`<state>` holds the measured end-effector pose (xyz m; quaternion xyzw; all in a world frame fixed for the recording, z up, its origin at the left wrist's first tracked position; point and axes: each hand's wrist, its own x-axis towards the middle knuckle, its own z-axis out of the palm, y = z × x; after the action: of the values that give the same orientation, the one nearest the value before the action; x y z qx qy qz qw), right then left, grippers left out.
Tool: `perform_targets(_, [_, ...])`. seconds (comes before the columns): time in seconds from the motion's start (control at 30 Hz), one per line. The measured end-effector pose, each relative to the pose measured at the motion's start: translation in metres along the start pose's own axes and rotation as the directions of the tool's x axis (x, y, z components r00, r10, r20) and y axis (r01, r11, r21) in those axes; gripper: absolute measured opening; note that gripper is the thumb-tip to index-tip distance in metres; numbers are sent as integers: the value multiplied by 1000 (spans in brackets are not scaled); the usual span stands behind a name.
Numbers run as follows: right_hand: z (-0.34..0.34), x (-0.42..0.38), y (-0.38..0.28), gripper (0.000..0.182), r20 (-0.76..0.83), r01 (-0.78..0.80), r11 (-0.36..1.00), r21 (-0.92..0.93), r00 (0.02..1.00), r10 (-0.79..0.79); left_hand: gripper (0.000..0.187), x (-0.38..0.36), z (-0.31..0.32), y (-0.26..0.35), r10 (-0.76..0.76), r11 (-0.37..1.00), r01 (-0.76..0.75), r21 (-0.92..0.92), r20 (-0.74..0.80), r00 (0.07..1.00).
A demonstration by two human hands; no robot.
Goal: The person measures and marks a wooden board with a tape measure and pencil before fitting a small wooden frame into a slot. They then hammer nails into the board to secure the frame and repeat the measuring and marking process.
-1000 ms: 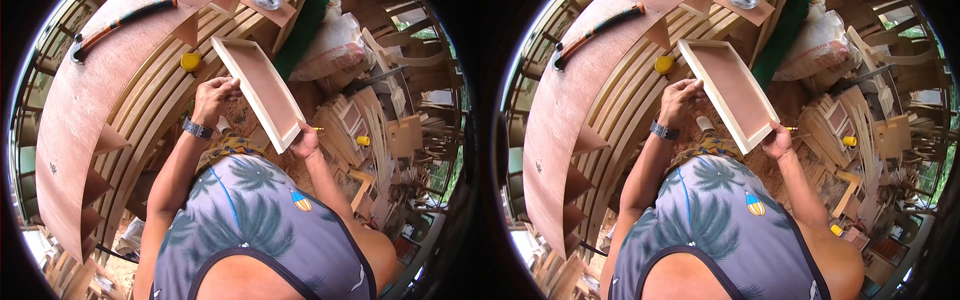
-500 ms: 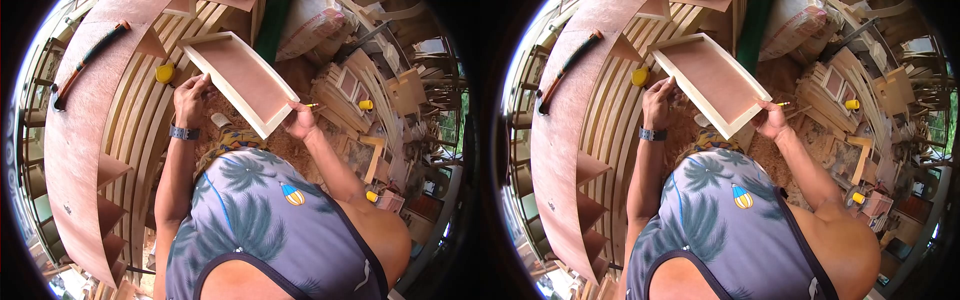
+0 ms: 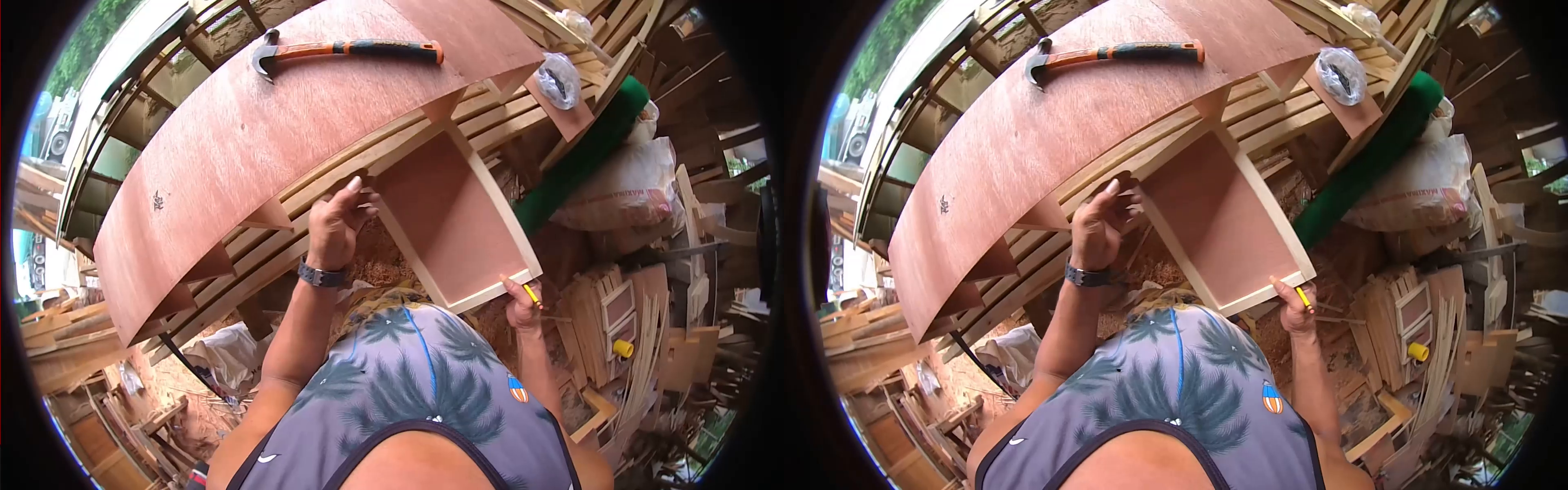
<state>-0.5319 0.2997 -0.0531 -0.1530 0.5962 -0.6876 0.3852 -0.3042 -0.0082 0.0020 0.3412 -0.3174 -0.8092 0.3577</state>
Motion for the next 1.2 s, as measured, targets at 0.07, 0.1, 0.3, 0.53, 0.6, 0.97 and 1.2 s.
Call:
perform_targets(0.07, [15,14,-8,26,131,24,981,-194,991,2,39,0,-1,18,136,989,-135,-63,16,991])
perform_targets(0.1, [32,24,-2,21,117,103,972,-213,990,-79,37,2,0,23,128,984,-127,-124,2,992])
perform_targets(0.3, [127,72,-16,15,499,708,555,-437,704,-505,36,27,9,26,154,971,-185,-150,-199,968])
perform_targets(0.53, [214,102,-11,26,443,738,452,-501,667,-599,37,25,17,33,172,978,-197,-69,-270,947])
perform_targets(0.6, [233,111,-8,26,451,740,434,-513,663,-598,36,22,18,33,189,976,-210,-51,-267,945])
perform_targets(0.97, [277,153,14,22,449,721,367,-587,668,-593,39,26,15,32,193,975,-218,-44,-323,927])
perform_targets(1.2, [297,160,12,32,444,726,401,-559,670,-595,36,32,7,26,247,963,-267,-25,-305,920])
